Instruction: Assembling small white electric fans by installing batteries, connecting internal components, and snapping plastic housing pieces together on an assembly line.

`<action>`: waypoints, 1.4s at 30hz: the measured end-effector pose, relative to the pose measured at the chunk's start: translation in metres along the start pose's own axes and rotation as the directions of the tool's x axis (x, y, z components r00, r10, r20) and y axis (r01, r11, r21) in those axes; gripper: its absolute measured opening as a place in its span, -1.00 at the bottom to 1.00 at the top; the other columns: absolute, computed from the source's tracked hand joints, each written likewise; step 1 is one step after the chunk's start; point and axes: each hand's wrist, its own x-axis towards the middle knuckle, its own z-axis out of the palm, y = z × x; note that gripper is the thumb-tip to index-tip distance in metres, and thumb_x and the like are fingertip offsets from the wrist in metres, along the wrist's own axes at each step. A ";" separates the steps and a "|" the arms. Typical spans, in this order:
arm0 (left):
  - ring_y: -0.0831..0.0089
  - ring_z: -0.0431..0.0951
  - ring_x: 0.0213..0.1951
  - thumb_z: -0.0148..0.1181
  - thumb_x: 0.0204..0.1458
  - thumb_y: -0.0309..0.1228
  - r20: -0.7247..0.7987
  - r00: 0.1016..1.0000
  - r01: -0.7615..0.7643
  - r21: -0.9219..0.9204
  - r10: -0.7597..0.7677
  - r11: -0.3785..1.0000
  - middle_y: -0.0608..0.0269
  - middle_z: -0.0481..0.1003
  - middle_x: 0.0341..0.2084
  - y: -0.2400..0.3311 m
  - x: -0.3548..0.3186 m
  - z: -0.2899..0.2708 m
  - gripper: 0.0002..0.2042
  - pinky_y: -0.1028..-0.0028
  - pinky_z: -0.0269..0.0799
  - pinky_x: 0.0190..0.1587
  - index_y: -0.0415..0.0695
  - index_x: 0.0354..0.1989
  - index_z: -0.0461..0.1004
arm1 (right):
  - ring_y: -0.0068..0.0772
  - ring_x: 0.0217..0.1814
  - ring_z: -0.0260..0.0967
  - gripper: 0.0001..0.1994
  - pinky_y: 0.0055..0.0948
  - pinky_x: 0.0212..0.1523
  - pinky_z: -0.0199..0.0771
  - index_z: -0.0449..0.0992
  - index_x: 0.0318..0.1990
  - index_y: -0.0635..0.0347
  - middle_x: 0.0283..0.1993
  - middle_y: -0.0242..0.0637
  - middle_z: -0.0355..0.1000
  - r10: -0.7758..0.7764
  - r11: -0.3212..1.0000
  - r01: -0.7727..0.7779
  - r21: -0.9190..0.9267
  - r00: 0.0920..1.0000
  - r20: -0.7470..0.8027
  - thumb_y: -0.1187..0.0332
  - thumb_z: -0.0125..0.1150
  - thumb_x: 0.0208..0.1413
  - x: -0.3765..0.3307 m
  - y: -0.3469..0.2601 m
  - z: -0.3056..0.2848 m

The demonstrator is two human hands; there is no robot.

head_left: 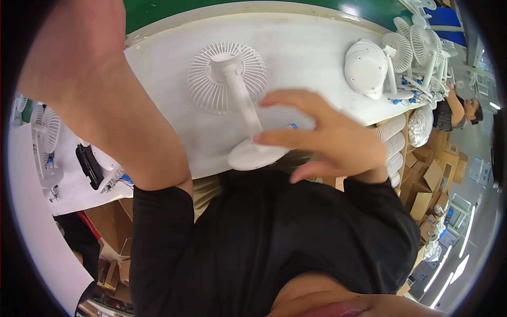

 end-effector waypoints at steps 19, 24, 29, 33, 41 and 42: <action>0.46 0.38 -0.19 0.12 0.08 -0.45 -0.146 0.960 0.212 0.936 -0.238 0.281 0.27 0.46 -0.19 -0.049 -0.019 0.123 -0.78 0.53 0.29 -0.09 -0.18 -0.10 0.45 | -0.61 -0.29 0.35 -0.82 -0.69 -0.26 0.36 0.54 -0.12 0.25 -0.28 -0.40 0.45 0.475 0.767 0.069 0.638 0.607 -0.637 0.49 0.21 0.11 0.089 0.052 -0.054; 0.37 0.39 -0.20 0.23 -0.07 -0.52 -0.087 0.946 0.143 0.976 -0.313 0.162 0.17 0.42 -0.11 -0.053 -0.025 0.114 -0.75 0.47 0.31 -0.07 -0.20 -0.18 0.46 | -0.62 -0.26 0.29 -0.80 -0.69 -0.25 0.31 0.51 -0.06 0.23 -0.21 -0.35 0.42 0.436 0.756 0.164 0.633 0.596 -0.674 0.49 0.07 0.18 0.105 0.062 -0.048; 0.33 0.40 -0.18 0.25 -0.12 -0.54 -0.060 0.936 0.121 0.980 -0.347 0.157 0.08 0.37 0.00 -0.049 -0.022 0.117 -0.79 0.46 0.31 -0.07 -0.21 -0.26 0.47 | -0.64 -0.25 0.28 -0.82 -0.71 -0.25 0.28 0.51 -0.10 0.22 -0.22 -0.40 0.41 0.387 0.818 0.181 0.547 0.530 -0.754 0.45 0.02 0.21 0.110 0.057 -0.049; 0.33 0.38 -0.14 0.22 -0.12 -0.57 -0.059 0.905 0.110 0.989 -0.421 0.097 0.06 0.31 0.09 -0.049 -0.022 0.122 -0.85 0.47 0.31 -0.07 -0.24 -0.33 0.48 | -0.64 -0.26 0.28 -0.86 -0.67 -0.23 0.29 0.51 -0.15 0.21 -0.21 -0.40 0.40 0.305 0.900 0.142 0.411 0.467 -0.830 0.49 0.05 0.18 0.112 0.057 -0.042; 0.30 0.38 -0.14 0.14 -0.09 -0.57 -0.145 0.934 0.275 0.876 -0.327 0.396 0.06 0.36 0.04 -0.058 -0.017 0.111 -0.92 0.50 0.28 -0.07 -0.25 -0.39 0.45 | -0.48 -0.26 0.22 -0.81 -0.58 -0.26 0.25 0.51 -0.26 0.27 -0.20 -0.32 0.35 0.109 0.884 0.321 0.340 0.565 -0.818 0.36 0.00 0.23 0.114 0.077 -0.050; 0.28 0.39 -0.16 0.13 -0.08 -0.56 -0.191 0.934 0.312 0.847 -0.300 0.430 0.06 0.38 0.01 -0.060 -0.017 0.112 -0.94 0.50 0.29 -0.08 -0.25 -0.40 0.45 | -0.48 -0.27 0.22 -0.81 -0.58 -0.27 0.25 0.51 -0.28 0.27 -0.20 -0.32 0.35 0.036 0.899 0.340 0.275 0.569 -0.821 0.36 0.01 0.23 0.113 0.079 -0.051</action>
